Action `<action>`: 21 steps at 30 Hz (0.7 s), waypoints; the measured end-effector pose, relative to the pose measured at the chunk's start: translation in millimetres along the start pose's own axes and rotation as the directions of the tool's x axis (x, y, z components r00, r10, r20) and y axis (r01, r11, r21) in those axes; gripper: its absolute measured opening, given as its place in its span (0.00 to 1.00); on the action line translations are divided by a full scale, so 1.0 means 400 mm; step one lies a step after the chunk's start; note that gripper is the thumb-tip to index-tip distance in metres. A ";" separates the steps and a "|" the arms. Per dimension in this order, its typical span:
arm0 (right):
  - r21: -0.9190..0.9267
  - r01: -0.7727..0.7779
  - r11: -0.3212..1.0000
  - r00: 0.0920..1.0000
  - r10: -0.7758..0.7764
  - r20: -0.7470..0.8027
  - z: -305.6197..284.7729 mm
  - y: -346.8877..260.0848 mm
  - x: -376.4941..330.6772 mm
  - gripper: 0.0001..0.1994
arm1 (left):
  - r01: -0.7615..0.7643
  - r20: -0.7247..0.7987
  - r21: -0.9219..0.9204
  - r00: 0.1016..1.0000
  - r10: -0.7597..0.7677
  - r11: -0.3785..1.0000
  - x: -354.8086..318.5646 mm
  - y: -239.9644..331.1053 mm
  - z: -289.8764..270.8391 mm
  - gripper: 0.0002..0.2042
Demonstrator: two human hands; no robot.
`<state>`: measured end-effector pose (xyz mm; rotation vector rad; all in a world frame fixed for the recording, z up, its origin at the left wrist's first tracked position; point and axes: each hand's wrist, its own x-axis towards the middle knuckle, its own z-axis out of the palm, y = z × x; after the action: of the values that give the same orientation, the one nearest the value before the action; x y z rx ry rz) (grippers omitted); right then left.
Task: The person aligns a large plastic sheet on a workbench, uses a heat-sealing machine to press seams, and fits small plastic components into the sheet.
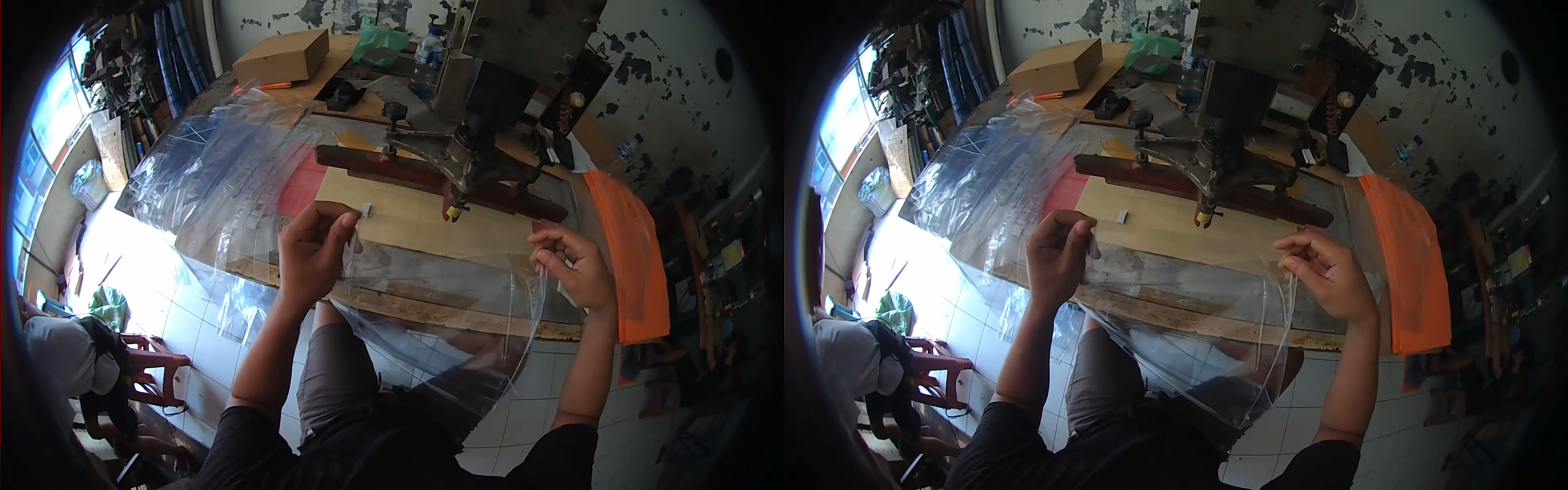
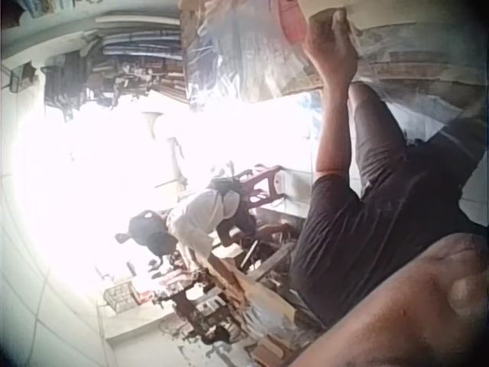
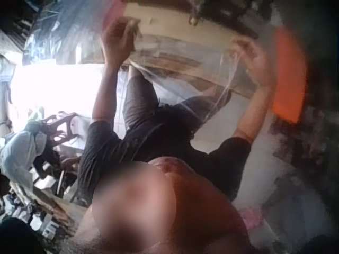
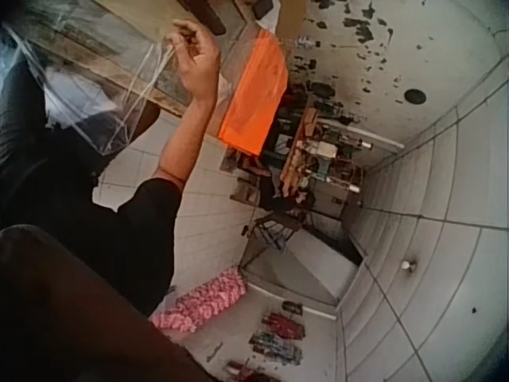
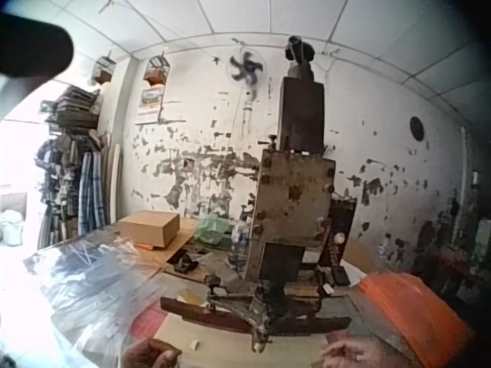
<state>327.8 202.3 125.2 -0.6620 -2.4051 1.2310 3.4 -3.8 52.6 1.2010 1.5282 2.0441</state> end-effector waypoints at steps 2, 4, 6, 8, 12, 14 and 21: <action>0.076 -0.023 0.997 0.995 0.030 -0.094 0.017 0.011 0.005 0.11 | 0.054 0.003 -0.066 0.999 -0.054 0.996 -0.005 -0.016 0.002 0.05; 0.076 -0.030 0.997 0.990 0.041 -0.136 0.042 -0.001 0.011 0.11 | -0.026 -0.023 -0.080 0.999 0.024 0.996 -0.011 -0.037 -0.008 0.05; 0.106 -0.048 0.993 0.979 0.068 -0.193 0.061 -0.009 0.010 0.11 | -0.061 -0.074 -0.049 0.996 0.058 0.997 -0.011 -0.053 -0.006 0.06; 0.116 -0.004 0.993 0.977 0.029 -0.212 0.070 -0.001 0.011 0.12 | -0.098 -0.132 0.011 0.986 0.099 0.995 -0.006 -0.066 -0.011 0.07; 0.184 0.057 0.981 0.946 0.005 -0.323 0.094 0.000 0.020 0.16 | -0.100 -0.150 -0.015 0.984 0.096 0.995 -0.009 -0.077 -0.011 0.07; 0.188 0.064 0.980 0.933 0.008 -0.359 0.098 0.001 0.022 0.17 | -0.124 -0.151 -0.033 0.981 0.118 0.992 -0.010 -0.078 -0.012 0.08; 0.180 0.103 0.978 0.913 -0.021 -0.407 0.116 0.001 0.021 0.17 | -0.016 -0.152 0.006 0.988 0.016 1.000 -0.017 -0.066 -0.026 0.07</action>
<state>297.5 176.7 100.1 -0.6936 -1.9220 1.1560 -6.5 -5.0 25.2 1.0835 1.5960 2.1886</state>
